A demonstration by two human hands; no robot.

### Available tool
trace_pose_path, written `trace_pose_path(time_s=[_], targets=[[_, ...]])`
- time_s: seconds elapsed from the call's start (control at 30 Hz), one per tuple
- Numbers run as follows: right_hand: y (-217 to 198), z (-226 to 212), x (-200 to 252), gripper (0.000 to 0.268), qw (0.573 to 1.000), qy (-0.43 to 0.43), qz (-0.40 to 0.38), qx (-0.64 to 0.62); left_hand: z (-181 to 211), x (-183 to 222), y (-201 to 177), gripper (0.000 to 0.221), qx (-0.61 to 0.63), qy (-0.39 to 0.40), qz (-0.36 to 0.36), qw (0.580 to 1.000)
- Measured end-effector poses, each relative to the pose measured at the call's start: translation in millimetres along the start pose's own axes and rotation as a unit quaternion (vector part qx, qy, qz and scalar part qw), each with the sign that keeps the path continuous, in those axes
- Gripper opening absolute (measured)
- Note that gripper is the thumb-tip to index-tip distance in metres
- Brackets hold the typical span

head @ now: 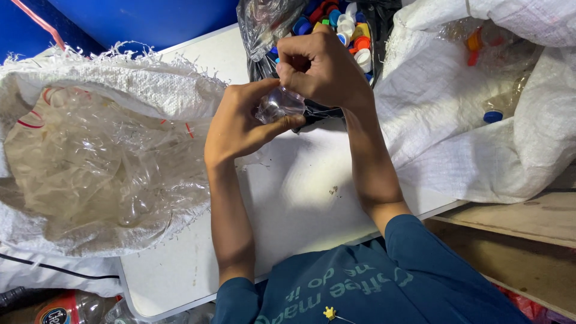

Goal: The person repeatedly picks up plastic bottles from a white sack, removes the caps by hand, and places the caps into a black bag while discarding the empty bottles into another sack. The process is continuous and repetitive throughout the clip.

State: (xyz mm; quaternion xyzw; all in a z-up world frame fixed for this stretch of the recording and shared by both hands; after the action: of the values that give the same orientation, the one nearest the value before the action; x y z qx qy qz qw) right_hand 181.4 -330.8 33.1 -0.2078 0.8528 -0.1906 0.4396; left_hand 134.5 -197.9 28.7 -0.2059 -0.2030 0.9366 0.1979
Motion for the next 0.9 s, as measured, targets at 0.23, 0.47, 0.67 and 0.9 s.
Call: trace_pose_path(time_s=[0.23,0.47,0.67,0.9], targets=[[-5.7,11.6,4.9,0.022,0.997,0.026,0.001,-0.078,-39.6,-8.8,34.9,0.039,0.339,-0.125,-0.124,0.924],[-24.5,-11.8,3.8,0.013,0.994,-0.045,0.014,-0.098,-64.9,-5.2,97.8,0.065,0.614,-0.052,-0.21,0.759],[-41.3,-54.4,0.7,0.025,0.982,-0.144,-0.01,-0.118,-40.8,10.4,114.8,0.079,0.782,0.005,-0.367,0.504],[-57.8,-72.5,9.9,0.04,0.984,-0.136,-0.103,-0.046,-68.7,5.5,75.4,0.071,0.588,-0.12,-0.228,0.767]])
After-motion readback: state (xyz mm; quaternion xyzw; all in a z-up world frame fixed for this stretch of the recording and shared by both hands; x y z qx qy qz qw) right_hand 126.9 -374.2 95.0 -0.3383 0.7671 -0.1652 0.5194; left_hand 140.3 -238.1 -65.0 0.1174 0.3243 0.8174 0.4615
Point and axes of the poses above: each hand's wrist, its own x-axis away from the middle knuckle, its own y-axis out of the palm, z = x × y, the point moved 8 cm from there along -x, towards the middle knuckle, and after that the axes turned 9 degrees about -y, right-handed, at the moved point
